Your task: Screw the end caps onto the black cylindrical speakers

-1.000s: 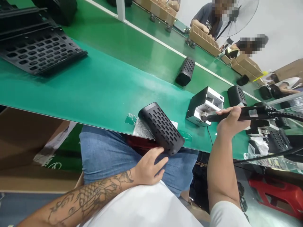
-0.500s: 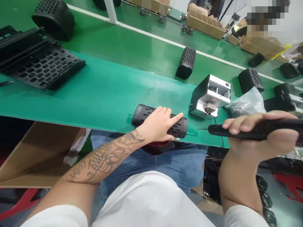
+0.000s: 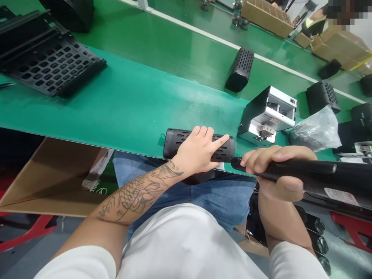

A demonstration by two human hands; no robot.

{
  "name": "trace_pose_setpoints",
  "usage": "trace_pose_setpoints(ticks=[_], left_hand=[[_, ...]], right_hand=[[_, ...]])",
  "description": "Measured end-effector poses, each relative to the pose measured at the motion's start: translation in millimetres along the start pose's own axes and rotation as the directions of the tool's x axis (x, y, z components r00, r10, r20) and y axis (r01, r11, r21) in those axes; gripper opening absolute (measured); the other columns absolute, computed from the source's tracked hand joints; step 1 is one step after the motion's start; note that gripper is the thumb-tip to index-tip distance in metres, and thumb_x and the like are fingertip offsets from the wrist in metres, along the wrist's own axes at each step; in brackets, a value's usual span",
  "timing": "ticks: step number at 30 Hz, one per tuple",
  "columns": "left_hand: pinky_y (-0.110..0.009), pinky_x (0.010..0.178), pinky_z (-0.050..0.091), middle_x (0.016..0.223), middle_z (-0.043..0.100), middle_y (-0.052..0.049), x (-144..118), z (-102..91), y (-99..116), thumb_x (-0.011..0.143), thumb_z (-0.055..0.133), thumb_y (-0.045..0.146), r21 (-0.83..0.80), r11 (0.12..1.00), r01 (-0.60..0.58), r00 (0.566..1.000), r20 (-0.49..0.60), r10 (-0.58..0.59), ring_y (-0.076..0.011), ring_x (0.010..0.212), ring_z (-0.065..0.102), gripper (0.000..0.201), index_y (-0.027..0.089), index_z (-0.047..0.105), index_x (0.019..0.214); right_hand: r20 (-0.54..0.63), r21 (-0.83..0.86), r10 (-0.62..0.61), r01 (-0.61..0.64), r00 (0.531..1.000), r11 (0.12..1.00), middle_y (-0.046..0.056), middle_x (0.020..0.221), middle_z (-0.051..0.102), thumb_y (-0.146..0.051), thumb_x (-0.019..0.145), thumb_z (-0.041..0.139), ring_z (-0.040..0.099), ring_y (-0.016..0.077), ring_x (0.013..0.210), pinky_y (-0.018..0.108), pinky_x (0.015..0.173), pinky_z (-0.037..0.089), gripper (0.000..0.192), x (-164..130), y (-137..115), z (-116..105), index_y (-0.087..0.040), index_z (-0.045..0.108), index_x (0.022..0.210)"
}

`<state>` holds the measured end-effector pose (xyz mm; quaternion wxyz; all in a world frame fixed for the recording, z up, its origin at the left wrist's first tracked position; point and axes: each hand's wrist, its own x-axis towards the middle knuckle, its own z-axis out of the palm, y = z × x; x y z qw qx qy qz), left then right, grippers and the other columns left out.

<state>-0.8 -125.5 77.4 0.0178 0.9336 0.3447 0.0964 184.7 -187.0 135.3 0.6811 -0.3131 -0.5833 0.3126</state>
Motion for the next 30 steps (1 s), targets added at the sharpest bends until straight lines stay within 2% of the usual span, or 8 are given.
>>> trace_pose_setpoints(ticks=[11, 21, 24, 28, 30], left_hand=[[-0.048, 0.100, 0.033, 0.124, 0.063, -0.020, 1, -1.5, -1, 0.088, 0.075, 0.071, -0.033, 0.999, -0.002, 1.000, 0.008, 0.002, -0.0379, 0.111, 0.055, 0.095, 0.025, 0.047, 0.166], [-0.048, 0.100, 0.032, 0.125, 0.063, -0.019, 1, -0.7, 0, 0.089, 0.076, 0.067, -0.053, 0.999, -0.003, 1.000, -0.004, 0.003, -0.0382, 0.113, 0.055, 0.092, 0.024, 0.047, 0.166], [-0.047, 0.100, 0.033, 0.125, 0.063, -0.019, 1, -0.2, 0, 0.090, 0.076, 0.065, -0.053, 0.999, -0.003, 1.000, -0.017, 0.002, -0.0381, 0.113, 0.055, 0.090, 0.025, 0.048, 0.165], [-0.048, 0.100, 0.033, 0.124, 0.064, -0.020, 3, 0.2, -1, 0.089, 0.075, 0.068, -0.043, 0.999, 0.005, 1.000, -0.008, -0.006, -0.0390, 0.112, 0.056, 0.093, 0.024, 0.048, 0.166], [-0.049, 0.099, 0.033, 0.124, 0.064, -0.021, 5, 0.4, 0, 0.089, 0.074, 0.070, -0.035, 0.999, 0.011, 1.000, 0.001, -0.011, -0.0397, 0.111, 0.056, 0.094, 0.024, 0.048, 0.166]], right_hand=[[0.132, 0.044, 0.079, -0.086, 0.988, 0.995, -0.003, 0.062, 0.067, -0.041, 0.087, 0.088, 0.062, 0.0163, 0.044, 0.035, 0.048, 0.060, 0.024, 1, 5, 1, -0.023, 0.074, 0.095], [0.232, 0.066, 0.040, -0.056, 0.972, 0.996, -0.003, 0.063, 0.068, -0.037, 0.088, 0.087, 0.063, 0.0164, 0.045, 0.034, 0.048, 0.060, 0.021, 2, 13, 1, -0.023, 0.076, 0.099], [0.191, 0.036, 0.064, -0.072, 0.980, 0.997, -0.003, 0.063, 0.068, -0.038, 0.087, 0.089, 0.063, 0.0170, 0.046, 0.035, 0.049, 0.060, 0.022, -2, 10, 5, -0.023, 0.077, 0.099], [0.066, -0.040, 0.119, -0.116, 0.991, 0.992, -0.003, 0.062, 0.066, -0.050, 0.085, 0.089, 0.062, 0.0186, 0.046, 0.038, 0.051, 0.059, 0.031, 3, -2, -1, -0.024, 0.077, 0.097], [-0.037, -0.112, 0.054, -0.058, 0.998, 0.992, -0.004, 0.062, 0.064, -0.055, 0.086, 0.086, 0.060, 0.0188, 0.045, 0.038, 0.050, 0.058, 0.033, 14, -4, -12, -0.027, 0.076, 0.098]])
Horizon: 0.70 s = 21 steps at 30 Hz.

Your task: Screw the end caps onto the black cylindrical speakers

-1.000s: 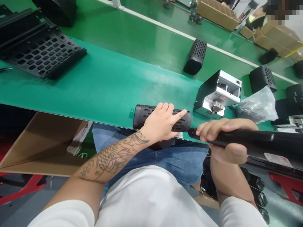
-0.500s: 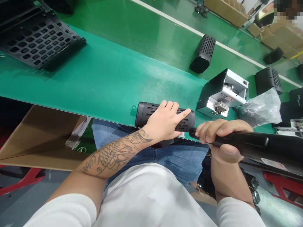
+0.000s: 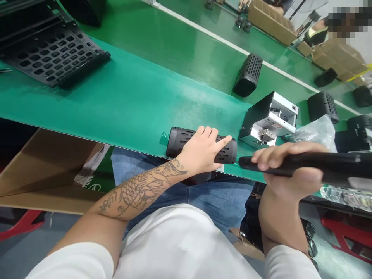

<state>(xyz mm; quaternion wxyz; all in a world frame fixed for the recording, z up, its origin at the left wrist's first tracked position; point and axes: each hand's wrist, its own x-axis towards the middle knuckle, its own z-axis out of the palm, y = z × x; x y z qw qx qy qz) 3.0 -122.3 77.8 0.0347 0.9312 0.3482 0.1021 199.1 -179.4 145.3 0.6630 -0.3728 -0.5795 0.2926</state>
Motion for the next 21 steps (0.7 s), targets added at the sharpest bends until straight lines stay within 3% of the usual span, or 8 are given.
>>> trace_pose_setpoints(ticks=[2, 5, 7, 10, 15, 18, 21], left_hand=[[-0.048, 0.098, 0.034, 0.124, 0.064, -0.022, 2, 0.4, 2, 0.090, 0.073, 0.070, 0.007, 1.000, 0.010, 1.000, 0.007, -0.010, -0.0404, 0.112, 0.057, 0.094, 0.022, 0.047, 0.167], [-0.048, 0.098, 0.034, 0.126, 0.064, -0.023, 6, 0.7, 7, 0.090, 0.074, 0.069, 0.009, 0.999, 0.031, 0.999, 0.026, -0.031, -0.0410, 0.114, 0.058, 0.096, 0.019, 0.045, 0.168], [-0.048, 0.098, 0.034, 0.127, 0.064, -0.024, 8, 0.3, 10, 0.090, 0.074, 0.069, 0.005, 0.999, 0.040, 0.998, 0.042, -0.040, -0.0413, 0.114, 0.057, 0.098, 0.018, 0.044, 0.168], [-0.049, 0.100, 0.035, 0.129, 0.064, -0.025, 10, -2.5, 11, 0.091, 0.072, 0.071, -0.003, 0.999, 0.034, 0.997, 0.072, -0.034, -0.0419, 0.117, 0.057, 0.100, 0.017, 0.042, 0.170], [-0.049, 0.105, 0.038, 0.136, 0.062, -0.023, 0, -13.7, -11, 0.085, 0.078, 0.070, -0.072, 0.997, -0.020, 0.992, 0.121, 0.028, -0.0395, 0.121, 0.058, 0.106, 0.021, 0.040, 0.171], [-0.051, 0.111, 0.037, 0.144, 0.060, -0.022, -11, -20.4, -31, 0.080, 0.082, 0.066, -0.055, 0.999, 0.000, 0.992, 0.123, 0.007, -0.0417, 0.129, 0.057, 0.107, 0.023, 0.042, 0.169], [-0.051, 0.107, 0.040, 0.138, 0.064, -0.021, -18, -23.6, -41, 0.083, 0.078, 0.065, -0.042, 0.999, 0.014, 0.985, 0.175, -0.006, -0.0410, 0.123, 0.061, 0.104, 0.023, 0.040, 0.169]], right_hand=[[-0.153, -0.130, -0.132, 0.113, 0.979, 0.985, -0.004, 0.063, 0.062, -0.052, 0.092, 0.082, 0.060, 0.0188, 0.047, 0.038, 0.051, 0.057, 0.027, 17, 5, -16, -0.027, 0.075, 0.098], [-0.304, -0.334, -0.313, 0.207, 0.900, 0.920, -0.004, 0.066, 0.063, -0.034, 0.098, 0.077, 0.061, 0.0195, 0.053, 0.038, 0.055, 0.056, 0.010, 42, 24, -43, -0.025, 0.074, 0.098], [-0.326, -0.398, -0.349, 0.207, 0.879, 0.894, -0.004, 0.066, 0.065, -0.028, 0.099, 0.076, 0.062, 0.0197, 0.054, 0.038, 0.056, 0.055, 0.004, 53, 40, -58, -0.025, 0.074, 0.096], [-0.374, -0.435, -0.337, 0.158, 0.864, 0.887, -0.006, 0.061, 0.064, -0.030, 0.098, 0.075, 0.060, 0.0198, 0.050, 0.038, 0.054, 0.054, 0.011, 56, 57, -70, -0.028, 0.071, 0.088], [-0.425, -0.417, -0.273, 0.080, 0.863, 0.905, -0.003, 0.058, 0.065, -0.026, 0.093, 0.072, 0.062, 0.0215, 0.048, 0.038, 0.053, 0.055, 0.009, 45, 51, -66, -0.025, 0.070, 0.085], [-0.440, -0.390, -0.232, 0.048, 0.868, 0.920, -0.004, 0.059, 0.063, -0.027, 0.093, 0.070, 0.060, 0.0210, 0.049, 0.038, 0.051, 0.054, 0.005, 39, 33, -55, -0.024, 0.070, 0.089], [-0.428, -0.299, -0.222, 0.095, 0.876, 0.950, -0.005, 0.059, 0.060, -0.029, 0.091, 0.065, 0.055, 0.0190, 0.046, 0.036, 0.048, 0.054, 0.007, 29, 9, -40, -0.025, 0.070, 0.089]])
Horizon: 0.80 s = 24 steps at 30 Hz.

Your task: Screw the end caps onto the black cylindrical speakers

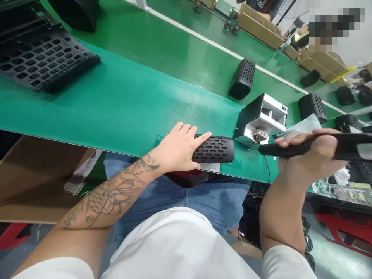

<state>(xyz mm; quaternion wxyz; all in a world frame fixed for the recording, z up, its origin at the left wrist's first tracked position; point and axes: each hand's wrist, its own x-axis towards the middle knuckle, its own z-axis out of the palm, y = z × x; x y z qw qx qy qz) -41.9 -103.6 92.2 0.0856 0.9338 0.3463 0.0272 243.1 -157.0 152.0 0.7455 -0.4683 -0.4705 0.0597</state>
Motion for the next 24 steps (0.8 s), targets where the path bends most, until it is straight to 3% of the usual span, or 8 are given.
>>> trace_pose_setpoints(ticks=[2, 5, 9, 17, 24], left_hand=[[-0.048, 0.099, 0.043, 0.134, 0.066, -0.019, -2, 0.1, -1, 0.084, 0.076, 0.064, -0.017, 1.000, 0.007, 1.000, 0.030, -0.006, -0.0390, 0.116, 0.064, 0.103, 0.024, 0.038, 0.171], [-0.045, 0.091, 0.044, 0.132, 0.066, -0.017, -3, 1.4, 2, 0.083, 0.077, 0.063, -0.032, 0.999, 0.019, 1.000, 0.024, -0.018, -0.0378, 0.112, 0.065, 0.103, 0.025, 0.037, 0.171], [-0.044, 0.089, 0.043, 0.130, 0.067, -0.017, -3, 2.5, 5, 0.082, 0.079, 0.060, -0.037, 0.999, 0.021, 1.000, -0.010, -0.021, -0.0383, 0.114, 0.064, 0.101, 0.025, 0.041, 0.168], [-0.043, 0.090, 0.041, 0.134, 0.066, -0.018, -5, 5.3, 5, 0.083, 0.081, 0.061, -0.074, 0.997, 0.016, 0.999, -0.029, -0.019, -0.0383, 0.117, 0.064, 0.101, 0.025, 0.042, 0.168], [-0.044, 0.090, 0.041, 0.136, 0.065, -0.019, -3, 6.5, 3, 0.083, 0.082, 0.063, -0.090, 0.996, 0.009, 1.000, -0.027, -0.012, -0.0392, 0.118, 0.064, 0.103, 0.024, 0.041, 0.168]], right_hand=[[0.106, 0.114, 0.021, -0.033, 0.994, 0.993, -0.006, 0.059, 0.060, -0.038, 0.094, 0.065, 0.052, 0.0184, 0.044, 0.036, 0.046, 0.054, 0.014, -13, -21, 4, -0.026, 0.072, 0.093], [0.352, 0.244, 0.063, -0.157, 0.934, 0.957, -0.004, 0.065, 0.066, -0.052, 0.096, 0.074, 0.058, 0.0199, 0.046, 0.041, 0.050, 0.060, 0.027, -40, -48, 16, -0.027, 0.075, 0.104], [0.505, 0.272, 0.077, -0.243, 0.860, 0.931, -0.002, 0.066, 0.066, -0.055, 0.093, 0.082, 0.062, 0.0206, 0.049, 0.043, 0.054, 0.062, 0.034, -70, -63, 43, -0.026, 0.075, 0.109], [0.633, 0.359, -0.041, -0.246, 0.773, 0.900, -0.002, 0.067, 0.069, -0.043, 0.094, 0.082, 0.067, 0.0185, 0.050, 0.038, 0.056, 0.065, 0.024, -75, -33, 71, -0.024, 0.076, 0.108], [0.632, 0.386, -0.020, -0.293, 0.775, 0.875, -0.003, 0.064, 0.066, -0.039, 0.089, 0.088, 0.062, 0.0165, 0.047, 0.036, 0.051, 0.062, 0.024, -81, -33, 80, -0.022, 0.076, 0.100]])
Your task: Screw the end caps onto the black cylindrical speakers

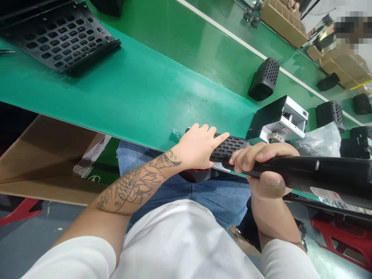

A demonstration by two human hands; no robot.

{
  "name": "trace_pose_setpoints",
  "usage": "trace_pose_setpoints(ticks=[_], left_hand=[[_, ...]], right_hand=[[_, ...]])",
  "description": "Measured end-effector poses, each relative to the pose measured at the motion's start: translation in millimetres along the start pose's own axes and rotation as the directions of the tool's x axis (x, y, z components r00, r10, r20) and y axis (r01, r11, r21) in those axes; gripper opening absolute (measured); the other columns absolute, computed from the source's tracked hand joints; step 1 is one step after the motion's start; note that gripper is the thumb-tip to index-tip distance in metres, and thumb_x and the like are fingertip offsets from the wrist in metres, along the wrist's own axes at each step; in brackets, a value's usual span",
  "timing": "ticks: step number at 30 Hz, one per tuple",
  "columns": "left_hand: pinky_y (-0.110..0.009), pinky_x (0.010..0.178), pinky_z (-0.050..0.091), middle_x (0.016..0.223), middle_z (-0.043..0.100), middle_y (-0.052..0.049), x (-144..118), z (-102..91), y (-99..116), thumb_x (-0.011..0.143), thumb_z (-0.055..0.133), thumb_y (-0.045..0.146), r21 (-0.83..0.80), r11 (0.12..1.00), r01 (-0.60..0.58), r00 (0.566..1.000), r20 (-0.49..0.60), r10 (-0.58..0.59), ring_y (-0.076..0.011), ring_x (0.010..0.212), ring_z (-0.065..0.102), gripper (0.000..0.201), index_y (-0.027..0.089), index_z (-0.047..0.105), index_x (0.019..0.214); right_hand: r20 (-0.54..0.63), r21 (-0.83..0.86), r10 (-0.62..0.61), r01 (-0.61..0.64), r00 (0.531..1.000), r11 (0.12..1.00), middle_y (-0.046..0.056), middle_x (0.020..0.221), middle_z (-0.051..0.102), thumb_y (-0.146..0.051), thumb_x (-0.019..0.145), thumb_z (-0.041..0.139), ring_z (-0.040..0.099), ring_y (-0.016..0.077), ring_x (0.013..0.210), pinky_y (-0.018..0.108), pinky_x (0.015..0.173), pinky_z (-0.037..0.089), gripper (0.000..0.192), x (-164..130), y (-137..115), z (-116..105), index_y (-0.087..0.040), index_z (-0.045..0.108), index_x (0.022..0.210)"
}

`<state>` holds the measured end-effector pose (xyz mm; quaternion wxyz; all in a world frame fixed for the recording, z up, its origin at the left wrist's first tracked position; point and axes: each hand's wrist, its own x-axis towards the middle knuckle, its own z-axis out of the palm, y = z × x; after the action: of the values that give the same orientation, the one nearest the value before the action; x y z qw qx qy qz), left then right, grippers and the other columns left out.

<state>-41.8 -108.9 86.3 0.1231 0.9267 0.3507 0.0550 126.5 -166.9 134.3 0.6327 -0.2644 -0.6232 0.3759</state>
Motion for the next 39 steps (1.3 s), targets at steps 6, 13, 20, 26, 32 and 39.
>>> trace_pose_setpoints(ticks=[6, 13, 20, 26, 32, 39], left_hand=[[-0.043, 0.090, 0.041, 0.137, 0.065, -0.019, 1, -2.7, 2, 0.084, 0.082, 0.061, -0.005, 1.000, 0.005, 1.000, 0.029, -0.005, -0.0381, 0.117, 0.063, 0.102, 0.024, 0.040, 0.169], [-0.044, 0.089, 0.040, 0.137, 0.065, -0.019, 0, -4.4, 3, 0.087, 0.078, 0.064, 0.010, 1.000, 0.014, 0.999, 0.037, -0.014, -0.0382, 0.118, 0.063, 0.099, 0.023, 0.040, 0.169], [-0.044, 0.088, 0.041, 0.128, 0.067, -0.016, 1, 0.8, 4, 0.084, 0.077, 0.057, 0.027, 1.000, 0.015, 1.000, -0.011, -0.015, -0.0364, 0.111, 0.064, 0.094, 0.023, 0.044, 0.165], [-0.044, 0.087, 0.042, 0.123, 0.068, -0.017, 2, 2.9, 6, 0.085, 0.073, 0.052, 0.033, 0.999, 0.009, 1.000, -0.021, -0.009, -0.0369, 0.108, 0.063, 0.091, 0.019, 0.045, 0.165], [-0.047, 0.091, 0.047, 0.124, 0.068, -0.019, 5, 2.7, 9, 0.087, 0.071, 0.053, 0.015, 1.000, 0.005, 0.999, -0.036, -0.004, -0.0387, 0.109, 0.066, 0.089, 0.017, 0.046, 0.165], [-0.047, 0.117, 0.052, 0.151, 0.060, -0.015, -22, 11.8, -35, 0.097, 0.059, 0.040, -0.411, 0.881, -0.235, 0.907, -0.419, 0.047, -0.0309, 0.135, 0.064, 0.060, 0.023, 0.053, 0.155]], right_hand=[[0.078, 0.032, 0.000, -0.002, 0.997, 0.999, -0.002, 0.067, 0.068, -0.032, 0.090, 0.086, 0.064, 0.0166, 0.050, 0.036, 0.053, 0.063, 0.021, 0, 3, -1, -0.020, 0.077, 0.106], [0.110, 0.009, 0.020, -0.021, 0.994, 1.000, -0.002, 0.068, 0.070, -0.033, 0.090, 0.086, 0.065, 0.0172, 0.051, 0.037, 0.055, 0.063, 0.022, -4, 7, -3, -0.023, 0.077, 0.108], [-0.088, -0.080, -0.037, 0.030, 0.995, 0.996, -0.003, 0.063, 0.068, -0.047, 0.092, 0.082, 0.063, 0.0187, 0.047, 0.039, 0.050, 0.062, 0.028, 2, -16, -21, -0.023, 0.080, 0.105], [-0.547, -0.582, -0.370, -0.024, 0.751, 0.813, -0.004, 0.061, 0.065, -0.017, 0.091, 0.066, 0.064, 0.0174, 0.051, 0.031, 0.053, 0.059, 0.009, 28, -11, -97, -0.022, 0.072, 0.088], [-0.597, -0.619, -0.400, -0.082, 0.695, 0.781, -0.003, 0.053, 0.067, -0.010, 0.090, 0.065, 0.064, 0.0177, 0.045, 0.029, 0.055, 0.059, 0.017, 27, 12, -154, -0.022, 0.066, 0.079], [-0.644, -0.575, -0.355, -0.123, 0.677, 0.809, -0.003, 0.052, 0.062, -0.016, 0.085, 0.064, 0.059, 0.0184, 0.043, 0.033, 0.048, 0.056, 0.013, 18, -7, -129, -0.021, 0.068, 0.073]])
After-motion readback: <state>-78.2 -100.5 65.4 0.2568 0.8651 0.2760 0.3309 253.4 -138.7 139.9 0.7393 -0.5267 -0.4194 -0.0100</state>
